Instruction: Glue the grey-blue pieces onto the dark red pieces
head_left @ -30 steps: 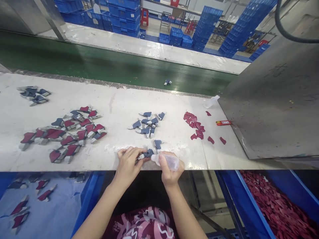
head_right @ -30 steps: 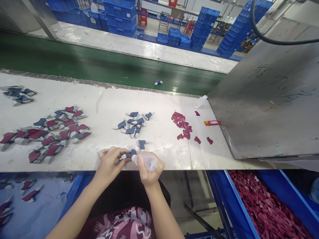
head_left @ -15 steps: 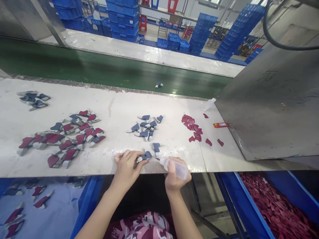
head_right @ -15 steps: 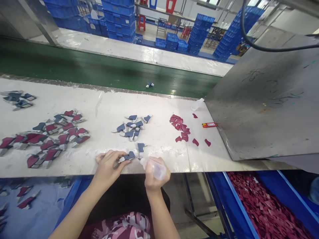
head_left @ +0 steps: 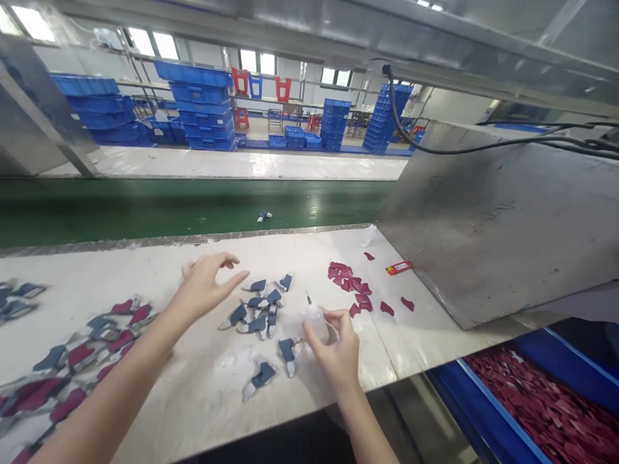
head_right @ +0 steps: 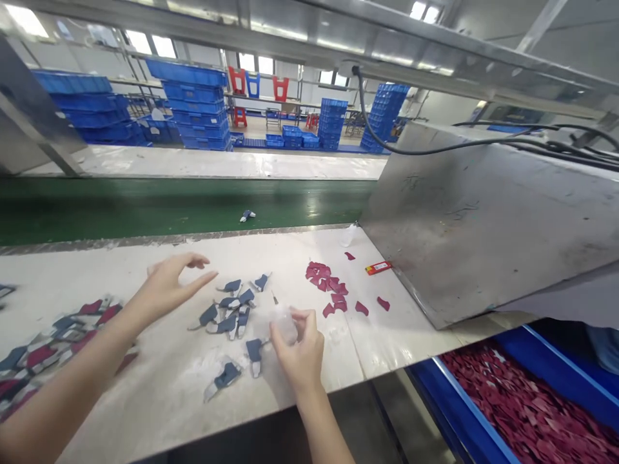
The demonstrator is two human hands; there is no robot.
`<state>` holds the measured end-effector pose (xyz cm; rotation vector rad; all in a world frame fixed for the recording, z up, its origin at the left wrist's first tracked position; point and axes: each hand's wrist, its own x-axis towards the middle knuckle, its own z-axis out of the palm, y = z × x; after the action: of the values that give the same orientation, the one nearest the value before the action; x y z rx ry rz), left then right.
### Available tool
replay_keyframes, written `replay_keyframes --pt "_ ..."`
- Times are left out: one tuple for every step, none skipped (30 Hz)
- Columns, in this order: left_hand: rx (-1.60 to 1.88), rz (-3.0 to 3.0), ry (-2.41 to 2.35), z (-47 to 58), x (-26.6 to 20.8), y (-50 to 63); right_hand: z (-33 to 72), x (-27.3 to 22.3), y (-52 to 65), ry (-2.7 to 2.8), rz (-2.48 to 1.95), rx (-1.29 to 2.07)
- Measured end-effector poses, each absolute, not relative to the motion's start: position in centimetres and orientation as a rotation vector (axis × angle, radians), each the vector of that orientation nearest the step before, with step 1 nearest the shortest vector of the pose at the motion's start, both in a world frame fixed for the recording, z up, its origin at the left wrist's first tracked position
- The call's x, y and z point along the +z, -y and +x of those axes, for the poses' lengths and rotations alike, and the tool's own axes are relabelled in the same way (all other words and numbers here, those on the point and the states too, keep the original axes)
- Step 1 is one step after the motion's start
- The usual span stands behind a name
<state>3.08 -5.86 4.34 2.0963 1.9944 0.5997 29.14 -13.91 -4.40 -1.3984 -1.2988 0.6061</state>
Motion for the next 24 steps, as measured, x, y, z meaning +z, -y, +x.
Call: replay_keyframes --pt "0.564 2.099 -2.048 3.0 4.4 3.1 29.0 -4.8 13.8 1.294 -1.391 0.659" --pt "0.506 2.088 -2.104 3.0 4.2 0.3 28.8 -5.1 13.8 1.288 -1.37 0.721" --pt "0.482 2.072 -2.145 3.0 3.8 -2.4 28.7 -5.3 13.9 1.283 -1.34 0.782" --pt "0.465 2.056 -2.175 3.1 3.4 -5.0 28.7 -5.5 14.0 1.284 -1.305 0.833" --pt "0.453 2.04 -2.203 3.1 2.9 -7.3 28.8 -5.5 14.2 1.303 -1.275 0.864" --pt "0.446 2.023 -2.228 3.2 2.4 -9.3 29.1 -5.3 14.5 1.346 -1.262 0.869" --pt "0.438 2.008 -2.247 3.3 1.9 -11.1 29.7 -5.1 14.7 1.42 -1.268 0.849" --pt "0.43 1.996 -2.259 3.3 1.5 -12.5 30.4 -4.7 14.9 1.515 -1.287 0.808" --pt "0.421 1.994 -2.26 3.4 1.1 -13.6 31.3 -4.3 15.1 1.617 -1.312 0.751" --pt "0.411 2.006 -2.249 3.5 0.8 -14.4 32.4 -3.9 15.2 1.721 -1.341 0.682" --pt "0.399 2.034 -2.227 3.6 0.6 -15.1 33.6 -3.5 15.1 1.812 -1.368 0.608" --pt "0.388 2.074 -2.2 3.7 0.4 -15.4 34.9 -3.3 14.9 1.873 -1.395 0.528" --pt "0.378 2.122 -2.169 3.8 0.2 -15.7 36.1 -3.2 14.6 1.923 -1.426 0.45" --pt "0.369 2.171 -2.14 4.0 0.0 -15.7 37.3 -3.2 14.1 1.96 -1.453 0.369" --pt "0.361 2.213 -2.116 4.1 -0.2 -15.7 38.3 -3.4 13.5 1.969 -1.485 0.282" --pt "0.351 2.246 -2.096 4.3 -0.4 -15.5 39.2 -3.6 12.9 1.981 -1.506 0.212" --pt "0.339 2.269 -2.083 4.5 -0.6 -15.3 39.9 -4.0 12.4 1.992 -1.526 0.17" --pt "0.325 2.285 -2.076 4.6 -0.7 -15.0 40.3 -4.3 11.8 1.998 -1.54 0.141" --pt "0.314 2.297 -2.075 4.7 -0.9 -14.8 40.6 -4.7 11.4 1.999 -1.548 0.124" --pt "0.311 2.304 -2.085 4.8 -0.9 -14.5 40.7 -5.0 11.0 1.991 -1.549 0.113" --pt "0.317 2.307 -2.102 4.9 -0.9 -14.3 40.7 -5.3 10.7 1.979 -1.543 0.103" --pt "0.332 2.307 -2.126 4.8 -0.8 -14.1 40.6 -5.6 10.5 1.966 -1.531 0.091" --pt "0.354 2.301 -2.153 4.7 -0.6 -14.1 40.4 -5.8 10.4 1.954 -1.518 0.075" --pt "0.377 2.291 -2.174 4.6 -0.3 -14.1 40.2 -6.1 10.3 1.942 -1.508 0.055"
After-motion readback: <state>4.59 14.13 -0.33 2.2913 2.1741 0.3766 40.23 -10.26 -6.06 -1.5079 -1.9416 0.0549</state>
